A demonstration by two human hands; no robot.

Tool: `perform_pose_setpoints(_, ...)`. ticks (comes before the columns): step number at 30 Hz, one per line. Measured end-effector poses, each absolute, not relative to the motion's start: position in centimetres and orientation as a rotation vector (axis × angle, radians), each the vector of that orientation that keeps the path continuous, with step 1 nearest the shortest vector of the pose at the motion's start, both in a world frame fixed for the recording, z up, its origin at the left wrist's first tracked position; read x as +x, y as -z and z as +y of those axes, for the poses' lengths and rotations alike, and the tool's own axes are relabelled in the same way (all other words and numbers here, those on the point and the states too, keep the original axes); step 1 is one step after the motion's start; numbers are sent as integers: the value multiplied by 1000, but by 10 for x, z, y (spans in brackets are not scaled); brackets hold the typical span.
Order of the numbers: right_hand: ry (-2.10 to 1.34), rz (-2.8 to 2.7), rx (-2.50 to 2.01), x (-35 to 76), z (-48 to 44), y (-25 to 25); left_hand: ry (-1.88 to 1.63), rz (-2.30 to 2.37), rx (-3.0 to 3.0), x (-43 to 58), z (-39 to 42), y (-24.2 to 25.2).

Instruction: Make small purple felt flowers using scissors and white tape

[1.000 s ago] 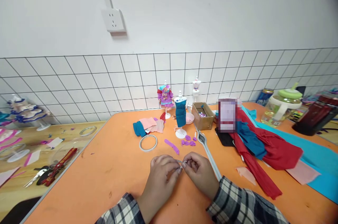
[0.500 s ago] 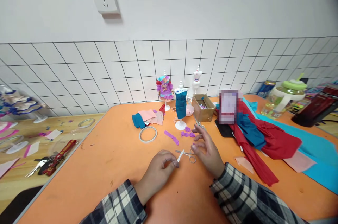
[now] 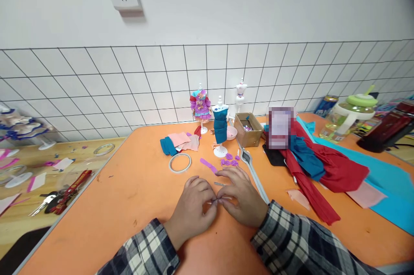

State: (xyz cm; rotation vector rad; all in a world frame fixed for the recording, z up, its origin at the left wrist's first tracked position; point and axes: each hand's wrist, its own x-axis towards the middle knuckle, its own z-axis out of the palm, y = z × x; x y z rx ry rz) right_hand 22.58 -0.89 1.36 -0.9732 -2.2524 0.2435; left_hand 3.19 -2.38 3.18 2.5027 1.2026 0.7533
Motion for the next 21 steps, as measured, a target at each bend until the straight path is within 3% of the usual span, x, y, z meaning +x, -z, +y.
perform_pose_setpoints(4,-242,-2247,-917,223,-14,-14,-789,1190,2296,36,-22,-24)
perform_pose_setpoints(10,-140,-1834,-931,214,-26,-21,-951,1013,1464,41,-17,-19)
perform_pose_setpoints(12,-326,-1608,-995,214,-22,-19,-1046,933,1240,40,-17,-17)
perform_pose_setpoints(15,-900,-1401,-975,217,-12,-12,-1102,815,1161,38,-18,-15)
perform_pose_setpoints(18,-1415,-1252,-791,219,-5,-6,-1010,850,1416,35,-18,-12)
perform_pose_setpoints(21,-1600,-1064,-753,218,-4,-7,-930,986,1699,32,-18,-7)
